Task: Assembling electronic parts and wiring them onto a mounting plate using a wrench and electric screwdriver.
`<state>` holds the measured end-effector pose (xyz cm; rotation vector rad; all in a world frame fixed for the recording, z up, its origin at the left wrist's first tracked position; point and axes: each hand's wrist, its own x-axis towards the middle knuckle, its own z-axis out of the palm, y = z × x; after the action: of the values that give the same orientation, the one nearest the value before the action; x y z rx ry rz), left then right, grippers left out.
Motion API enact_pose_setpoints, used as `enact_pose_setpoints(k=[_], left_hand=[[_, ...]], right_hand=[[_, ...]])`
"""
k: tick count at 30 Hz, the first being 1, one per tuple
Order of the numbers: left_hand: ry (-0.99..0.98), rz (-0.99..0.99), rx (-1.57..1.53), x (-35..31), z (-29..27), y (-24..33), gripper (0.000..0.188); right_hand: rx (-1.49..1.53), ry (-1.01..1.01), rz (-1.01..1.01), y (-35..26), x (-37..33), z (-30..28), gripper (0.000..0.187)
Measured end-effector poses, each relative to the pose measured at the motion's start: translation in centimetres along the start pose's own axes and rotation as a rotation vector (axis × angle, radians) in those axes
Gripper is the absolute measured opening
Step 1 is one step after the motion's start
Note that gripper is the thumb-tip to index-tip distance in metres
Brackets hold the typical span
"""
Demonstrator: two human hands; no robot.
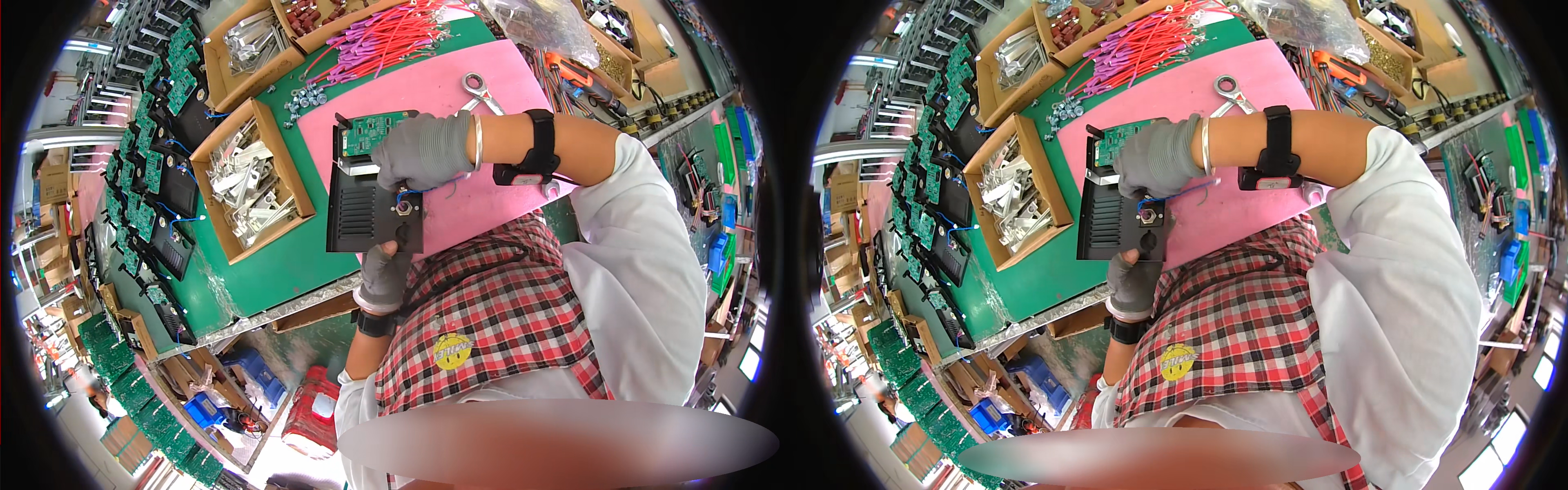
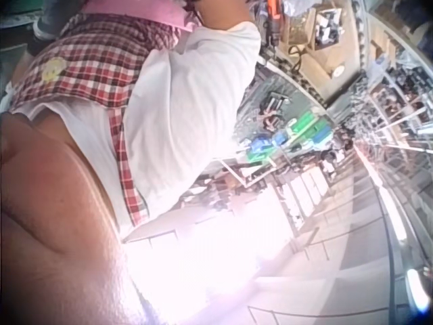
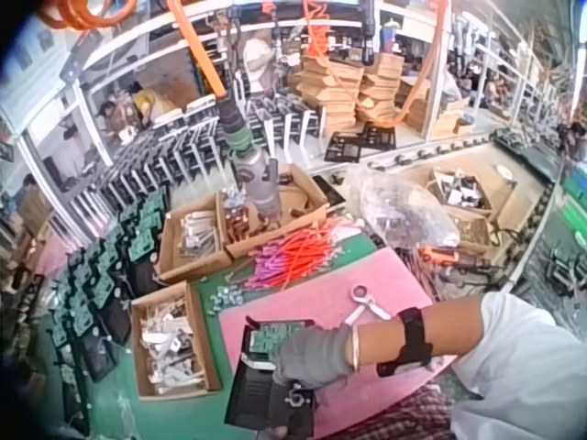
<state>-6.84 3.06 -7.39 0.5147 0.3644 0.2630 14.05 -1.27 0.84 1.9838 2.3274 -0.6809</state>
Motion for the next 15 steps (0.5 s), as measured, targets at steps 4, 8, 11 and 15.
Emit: enact_pose_setpoints(k=[4, 8, 11, 15], left_hand=[[0.014, -0.001, 0.013, -0.1, 0.5, 0.2, 0.055], [0.061, -0.012, 0.016, -0.4, 0.5, 0.3, 0.054], [0.007, 0.007, 0.052, -0.3, 0.4, 0.2, 0.049], [-0.024, -0.012, 0.044, -0.1, -0.2, 0.0, 0.048]], right_hand=[[-0.031, -0.01, -0.002, -0.3, 0.0, -0.5, 0.013], [-0.051, -0.013, 0.019, -0.4, -0.1, -0.6, 0.011], [-0.002, 0.036, -0.044, 0.2, -0.1, 0.3, 0.01], [0.004, 0.002, -0.074, 0.0, 0.2, 0.3, 0.009]])
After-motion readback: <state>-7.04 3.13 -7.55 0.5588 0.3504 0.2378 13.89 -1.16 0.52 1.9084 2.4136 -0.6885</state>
